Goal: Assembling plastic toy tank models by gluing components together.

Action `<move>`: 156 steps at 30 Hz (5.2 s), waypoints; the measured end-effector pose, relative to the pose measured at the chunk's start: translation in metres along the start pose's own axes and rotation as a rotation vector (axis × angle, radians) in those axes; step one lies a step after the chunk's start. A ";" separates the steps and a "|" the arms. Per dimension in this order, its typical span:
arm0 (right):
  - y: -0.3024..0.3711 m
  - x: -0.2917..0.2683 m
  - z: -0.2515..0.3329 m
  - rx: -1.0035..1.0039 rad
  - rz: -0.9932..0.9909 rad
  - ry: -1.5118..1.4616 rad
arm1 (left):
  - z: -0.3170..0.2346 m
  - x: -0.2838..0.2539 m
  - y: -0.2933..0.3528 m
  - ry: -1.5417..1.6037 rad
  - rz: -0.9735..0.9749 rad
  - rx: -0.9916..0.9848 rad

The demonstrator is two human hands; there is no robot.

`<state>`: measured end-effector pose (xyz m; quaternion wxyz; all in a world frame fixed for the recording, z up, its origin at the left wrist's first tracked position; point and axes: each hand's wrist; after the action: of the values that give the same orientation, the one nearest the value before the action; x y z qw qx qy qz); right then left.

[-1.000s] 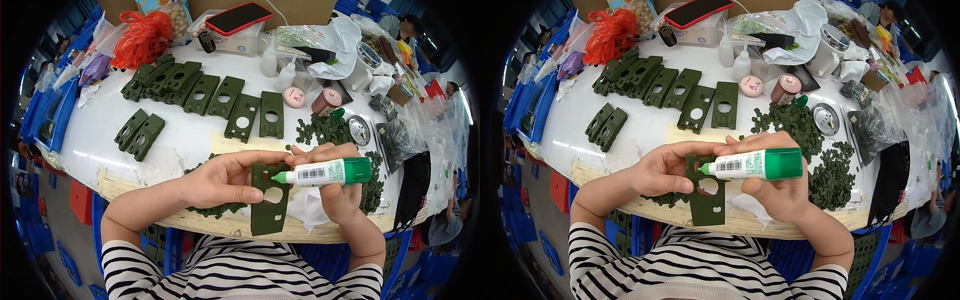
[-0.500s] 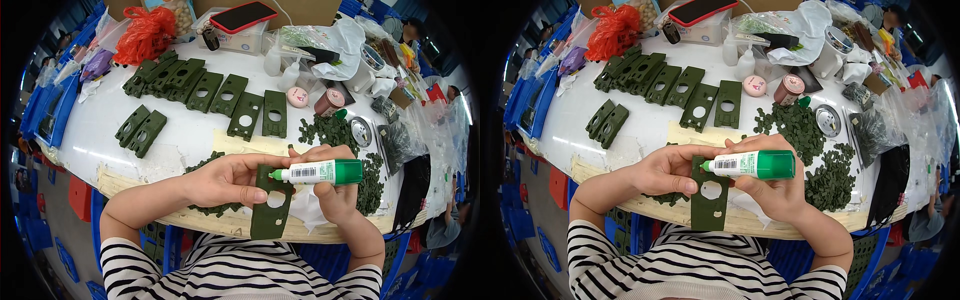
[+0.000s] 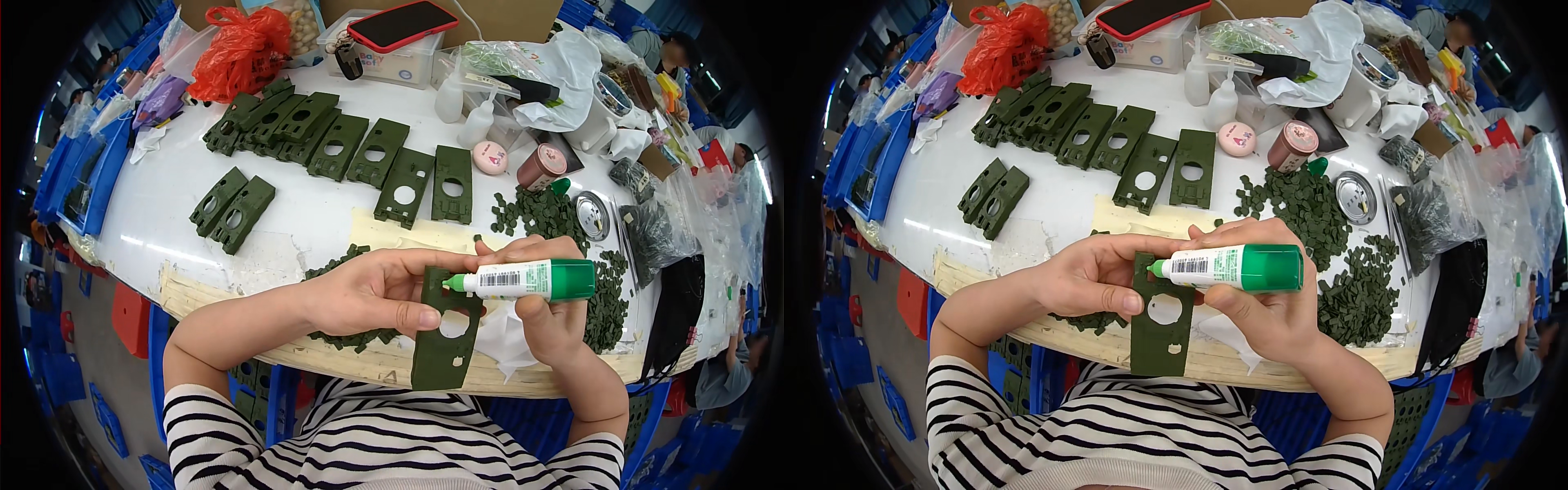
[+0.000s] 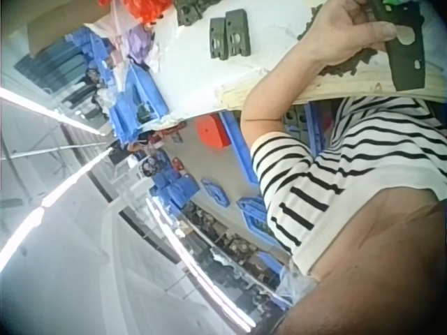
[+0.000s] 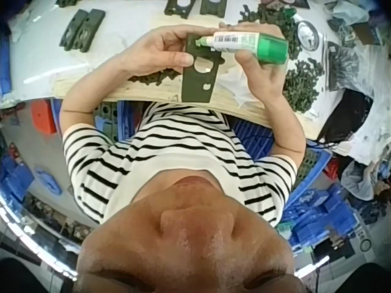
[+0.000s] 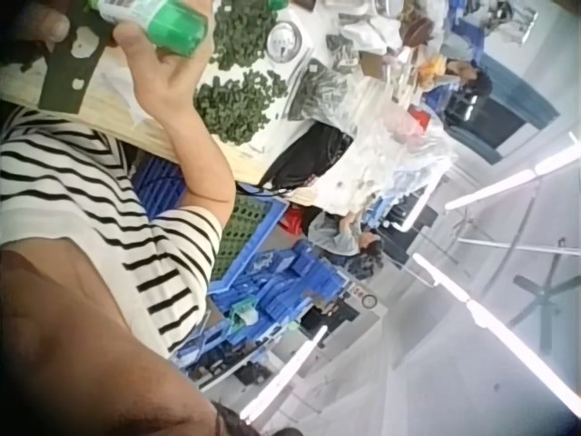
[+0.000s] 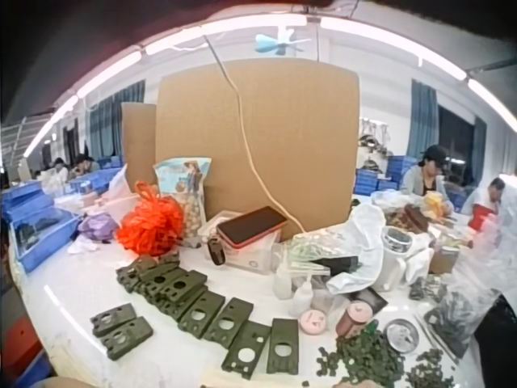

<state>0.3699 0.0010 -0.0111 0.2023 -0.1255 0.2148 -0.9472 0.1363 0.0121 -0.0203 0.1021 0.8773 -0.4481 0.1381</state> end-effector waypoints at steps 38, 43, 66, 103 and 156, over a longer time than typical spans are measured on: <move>0.000 0.001 0.001 0.028 0.028 -0.065 | 0.003 0.000 -0.001 0.052 -0.001 0.014; -0.001 0.001 0.002 0.024 0.035 -0.056 | 0.004 -0.003 -0.001 0.024 0.012 0.007; -0.004 -0.011 0.011 0.091 -0.074 -0.070 | -0.010 0.000 -0.004 0.117 0.005 0.075; -0.004 -0.010 0.010 0.088 -0.095 -0.121 | -0.012 0.002 -0.003 0.149 -0.007 0.062; -0.005 -0.013 0.015 0.056 -0.330 -0.309 | 0.016 -0.039 0.110 -0.603 -1.250 0.342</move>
<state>0.3845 0.0052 0.0024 0.0783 -0.2967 0.1313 -0.9426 0.0266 -0.0266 -0.0422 -0.1051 0.9737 0.1578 -0.1265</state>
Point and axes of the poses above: each hand's wrist, its own y-axis away from the middle knuckle, its own x-axis out of the palm, z = x × y, and after that the axes turned 9 degrees about -y, right-handed
